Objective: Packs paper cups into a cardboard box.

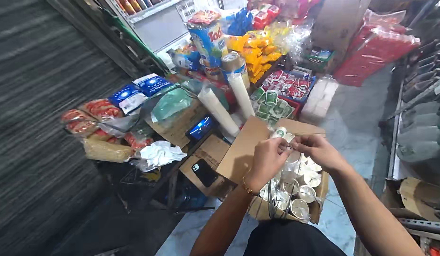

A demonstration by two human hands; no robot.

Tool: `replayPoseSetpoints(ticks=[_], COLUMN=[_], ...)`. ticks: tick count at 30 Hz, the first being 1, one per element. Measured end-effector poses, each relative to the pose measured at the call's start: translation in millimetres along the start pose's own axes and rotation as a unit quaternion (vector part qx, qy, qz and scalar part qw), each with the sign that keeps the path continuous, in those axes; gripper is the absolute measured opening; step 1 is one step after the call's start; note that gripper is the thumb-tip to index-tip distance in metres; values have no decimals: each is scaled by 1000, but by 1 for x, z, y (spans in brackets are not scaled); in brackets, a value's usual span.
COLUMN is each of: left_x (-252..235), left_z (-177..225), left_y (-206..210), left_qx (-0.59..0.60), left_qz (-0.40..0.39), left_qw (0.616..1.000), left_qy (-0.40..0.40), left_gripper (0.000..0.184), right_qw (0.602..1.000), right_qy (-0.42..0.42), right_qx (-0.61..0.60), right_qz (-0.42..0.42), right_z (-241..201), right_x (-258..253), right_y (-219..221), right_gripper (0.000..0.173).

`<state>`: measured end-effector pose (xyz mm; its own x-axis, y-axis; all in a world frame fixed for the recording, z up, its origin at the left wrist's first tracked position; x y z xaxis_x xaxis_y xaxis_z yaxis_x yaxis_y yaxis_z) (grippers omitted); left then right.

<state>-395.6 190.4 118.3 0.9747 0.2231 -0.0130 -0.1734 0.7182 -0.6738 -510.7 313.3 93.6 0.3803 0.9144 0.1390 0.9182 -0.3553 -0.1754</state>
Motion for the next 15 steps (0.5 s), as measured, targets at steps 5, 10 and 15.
replayPoseSetpoints(ticks=[5,10,15], left_x=[-5,-11,-19], left_z=[4,-2,-18], left_y=[-1,-1,0], left_qx=[-46,-56,-32], left_qz=[7,-40,-87], left_qw=[999,997,995], left_qy=[4,-18,-24], left_gripper=[13,14,11], right_qw=[1000,994,931], right_qy=[-2,-36,-36], right_qx=[8,99,349], right_qz=[5,33,100], right_z=[1,2,-5], right_x=[-1,1,14], right_y=[-1,-2,4], right_gripper=[11,12,15])
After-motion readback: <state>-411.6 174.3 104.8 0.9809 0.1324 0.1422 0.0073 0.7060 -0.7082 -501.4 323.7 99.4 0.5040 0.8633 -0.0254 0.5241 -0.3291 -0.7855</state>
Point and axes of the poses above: each hand's wrist, its own x-axis away from the middle knuckle, its own y-axis out of the palm, z = x × y, the point moved 5 cm from there along -x, towards the middle knuckle, and after that the axes turned 12 degrees about -z, right-handed, at the moved point
